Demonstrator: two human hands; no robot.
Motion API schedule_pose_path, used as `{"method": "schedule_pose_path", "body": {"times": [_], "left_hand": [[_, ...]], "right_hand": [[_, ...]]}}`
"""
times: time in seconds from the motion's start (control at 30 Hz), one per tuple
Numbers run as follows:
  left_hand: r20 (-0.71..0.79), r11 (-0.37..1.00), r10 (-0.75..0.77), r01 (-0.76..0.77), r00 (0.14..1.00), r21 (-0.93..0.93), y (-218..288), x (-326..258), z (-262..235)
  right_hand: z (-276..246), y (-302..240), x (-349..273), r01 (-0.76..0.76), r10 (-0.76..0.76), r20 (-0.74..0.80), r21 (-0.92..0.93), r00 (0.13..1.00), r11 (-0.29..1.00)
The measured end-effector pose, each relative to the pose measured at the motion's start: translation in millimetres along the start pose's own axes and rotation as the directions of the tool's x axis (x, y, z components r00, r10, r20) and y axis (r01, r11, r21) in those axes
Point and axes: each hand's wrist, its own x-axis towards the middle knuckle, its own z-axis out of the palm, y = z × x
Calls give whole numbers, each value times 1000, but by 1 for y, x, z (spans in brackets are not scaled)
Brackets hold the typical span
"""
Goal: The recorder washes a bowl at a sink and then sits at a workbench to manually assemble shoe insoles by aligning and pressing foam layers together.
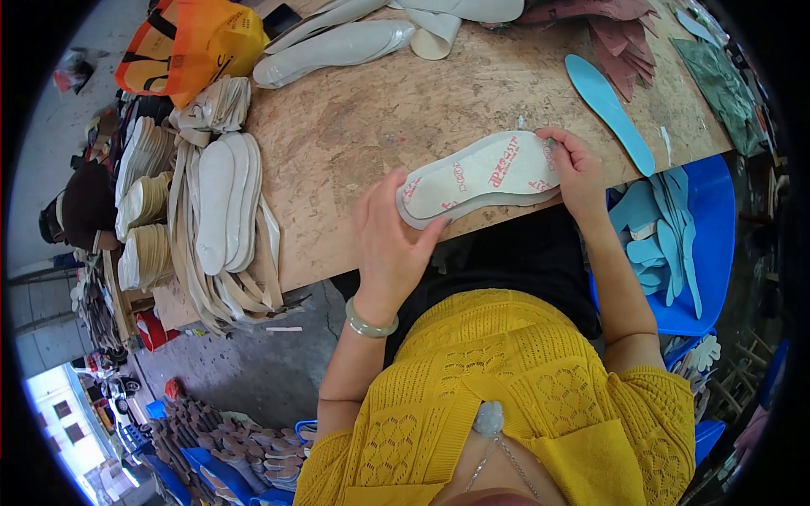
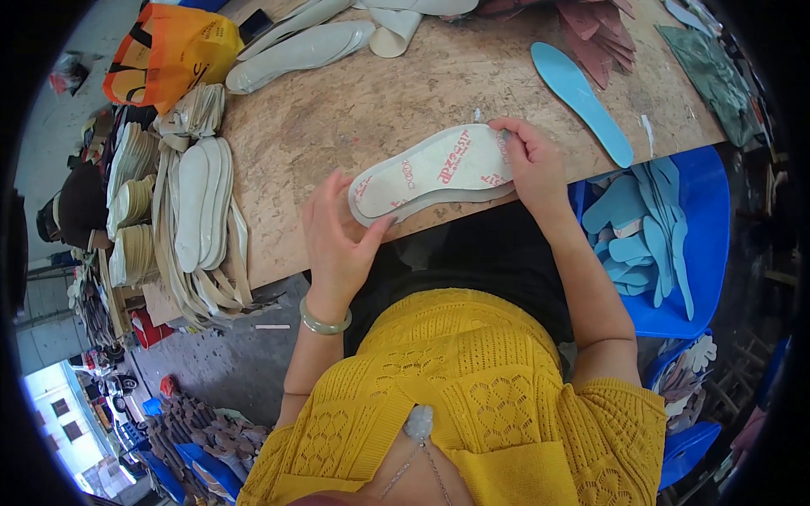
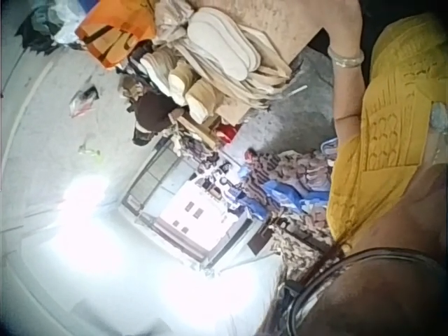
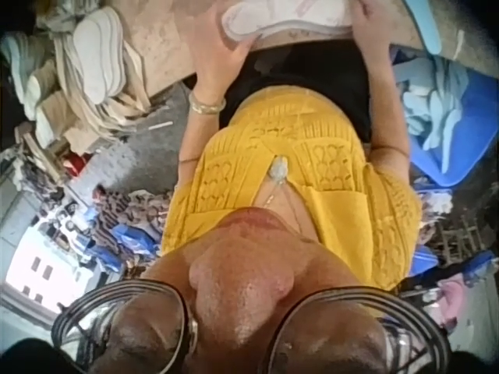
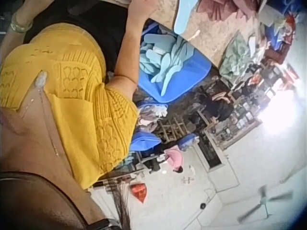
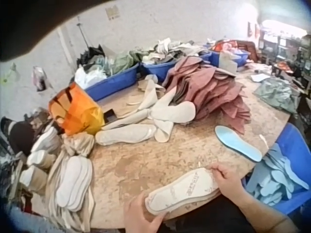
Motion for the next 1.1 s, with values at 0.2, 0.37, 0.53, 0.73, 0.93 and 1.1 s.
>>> {"method": "schedule_pose_path", "body": {"times": [0.2, 0.37, 0.53, 0.73, 0.93, 1.1], "left_hand": [[175, 967, 237, -216, 956, -132, 18, 41, 33], [248, 964, 53, 16, 967, -266, 20, 40, 39], [193, 937, 11, 57, 981, -344, 14, 34, 47], [178, 914, -18, 88, 984, -396, 11, 33, 53], [258, 970, 37, 27, 965, -240, 17, 35, 47], [325, 905, 347, -405, 880, 129, 26, 41, 49]], "right_hand": [[0, 0, 0, 5, -6, 24, 35, 1000, 999], [-9, 0, 2, -80, 62, 119, 154, 991, 985], [-39, 0, 5, 196, -192, 74, -47, 979, 979], [-36, 4, 5, 145, -141, 83, -46, 987, 988], [-32, 8, 5, 286, -281, 53, -202, 958, 937], [-32, 12, 6, 322, -310, 93, -198, 946, 926]]}}
